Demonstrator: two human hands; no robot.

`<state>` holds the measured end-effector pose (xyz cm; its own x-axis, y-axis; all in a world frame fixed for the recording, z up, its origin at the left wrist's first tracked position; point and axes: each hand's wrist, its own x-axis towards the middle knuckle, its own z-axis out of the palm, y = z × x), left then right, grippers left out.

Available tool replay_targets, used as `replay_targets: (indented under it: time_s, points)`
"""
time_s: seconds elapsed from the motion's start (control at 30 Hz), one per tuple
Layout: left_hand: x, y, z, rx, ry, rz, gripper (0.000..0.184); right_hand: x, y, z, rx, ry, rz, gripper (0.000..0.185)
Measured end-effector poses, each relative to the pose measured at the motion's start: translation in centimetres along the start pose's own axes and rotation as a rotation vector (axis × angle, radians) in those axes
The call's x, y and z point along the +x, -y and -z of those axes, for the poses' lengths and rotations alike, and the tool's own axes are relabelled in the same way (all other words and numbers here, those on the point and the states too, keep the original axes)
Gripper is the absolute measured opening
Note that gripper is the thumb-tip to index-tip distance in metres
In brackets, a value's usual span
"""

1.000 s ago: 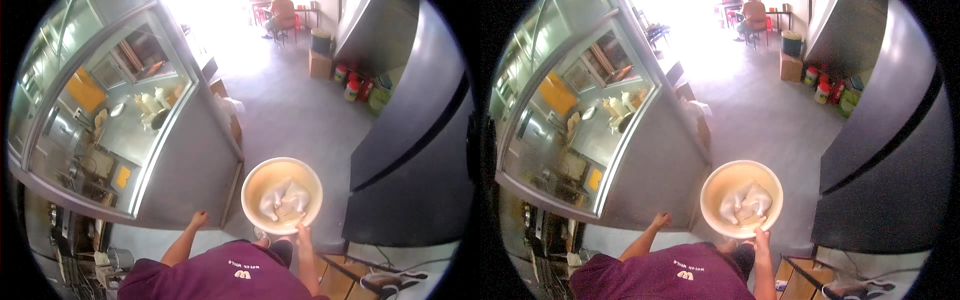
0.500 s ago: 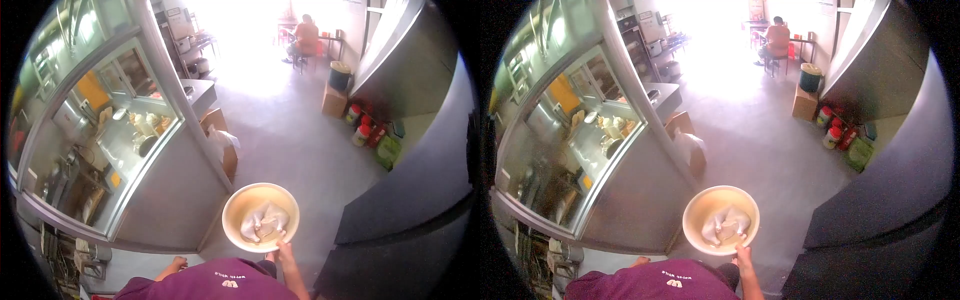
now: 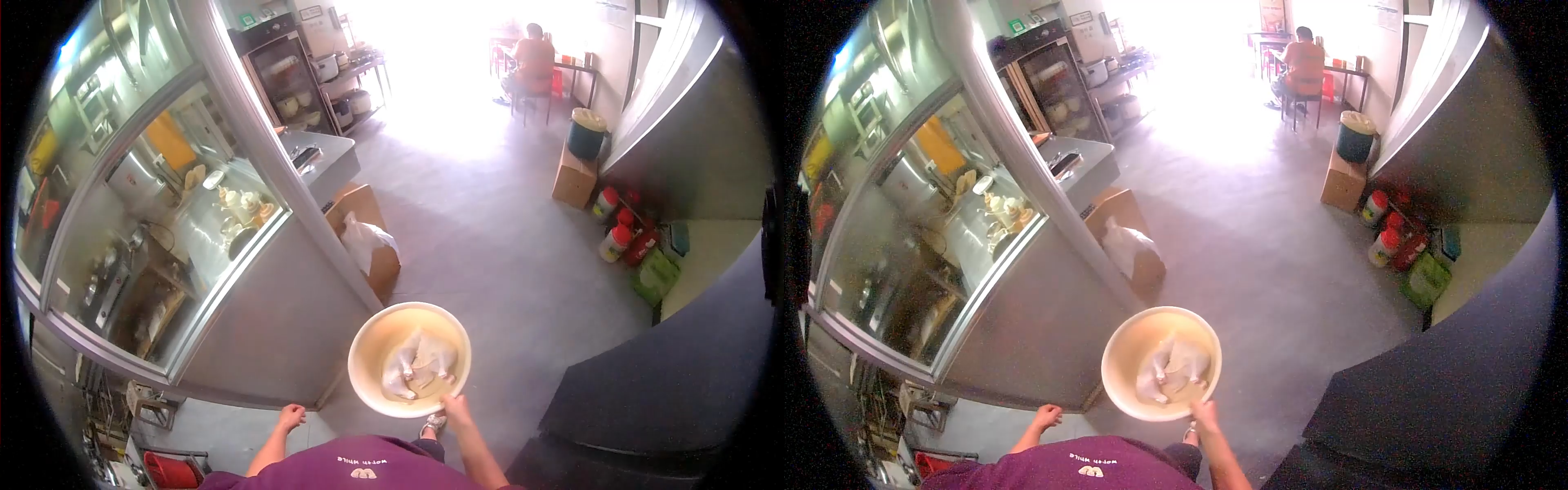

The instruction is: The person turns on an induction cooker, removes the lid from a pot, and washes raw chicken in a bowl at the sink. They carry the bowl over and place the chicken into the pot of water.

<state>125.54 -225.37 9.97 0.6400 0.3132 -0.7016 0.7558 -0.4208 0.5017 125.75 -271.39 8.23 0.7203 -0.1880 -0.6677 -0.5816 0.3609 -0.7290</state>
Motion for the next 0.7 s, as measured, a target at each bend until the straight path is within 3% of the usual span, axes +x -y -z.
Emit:
replay_targets:
  time_s: [0.2, 0.7]
  points:
    - [0.2, 4.7, 1.0, 0.066, 0.050, 0.198, 0.025, 0.3, -0.8, -1.9, -0.039, 0.040, -0.035, 0.027]
    - [-2.5, 16.2, 6.8, -0.049, 0.014, 0.215, 0.031, -3.8, -3.5, -11.6, -0.151, 0.162, -0.154, 0.033]
